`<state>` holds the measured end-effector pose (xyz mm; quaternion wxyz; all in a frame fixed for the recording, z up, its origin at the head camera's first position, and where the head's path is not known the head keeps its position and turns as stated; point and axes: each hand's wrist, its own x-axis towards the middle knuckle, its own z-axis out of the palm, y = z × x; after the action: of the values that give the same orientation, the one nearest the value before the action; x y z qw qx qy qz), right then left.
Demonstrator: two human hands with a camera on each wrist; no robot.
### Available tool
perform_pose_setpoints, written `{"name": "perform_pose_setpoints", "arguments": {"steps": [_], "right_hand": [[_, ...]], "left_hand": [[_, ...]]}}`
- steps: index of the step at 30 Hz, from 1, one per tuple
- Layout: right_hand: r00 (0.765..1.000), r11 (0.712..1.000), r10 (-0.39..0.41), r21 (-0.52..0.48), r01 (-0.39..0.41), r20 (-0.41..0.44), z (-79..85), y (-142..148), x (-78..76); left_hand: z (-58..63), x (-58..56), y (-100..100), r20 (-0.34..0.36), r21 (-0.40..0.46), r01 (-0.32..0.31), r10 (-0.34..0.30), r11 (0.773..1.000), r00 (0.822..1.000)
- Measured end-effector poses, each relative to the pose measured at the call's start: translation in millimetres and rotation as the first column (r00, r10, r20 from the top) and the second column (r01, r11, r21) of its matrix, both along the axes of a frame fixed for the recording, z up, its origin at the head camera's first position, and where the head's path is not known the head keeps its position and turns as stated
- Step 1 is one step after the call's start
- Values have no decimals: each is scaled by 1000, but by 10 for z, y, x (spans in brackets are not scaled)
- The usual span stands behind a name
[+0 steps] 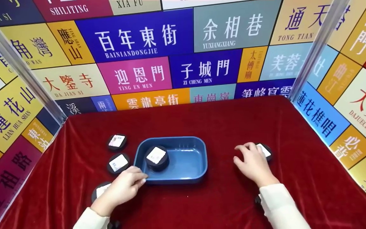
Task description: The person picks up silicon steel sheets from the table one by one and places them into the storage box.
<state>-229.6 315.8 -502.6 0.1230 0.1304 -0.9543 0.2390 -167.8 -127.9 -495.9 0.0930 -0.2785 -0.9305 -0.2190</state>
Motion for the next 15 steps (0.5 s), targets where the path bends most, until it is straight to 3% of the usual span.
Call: {"name": "perform_pose_setpoints", "arguments": {"steps": [8, 15], "right_hand": [[998, 998, -58, 10, 58, 6, -10, 69, -3], [994, 995, -92, 35, 90, 63, -28, 154, -27]], "left_hand": [[7, 4, 2, 10, 0, -2, 2, 1000, 1000], [5, 0, 8, -4, 3, 10, -10, 1000, 1000]]}}
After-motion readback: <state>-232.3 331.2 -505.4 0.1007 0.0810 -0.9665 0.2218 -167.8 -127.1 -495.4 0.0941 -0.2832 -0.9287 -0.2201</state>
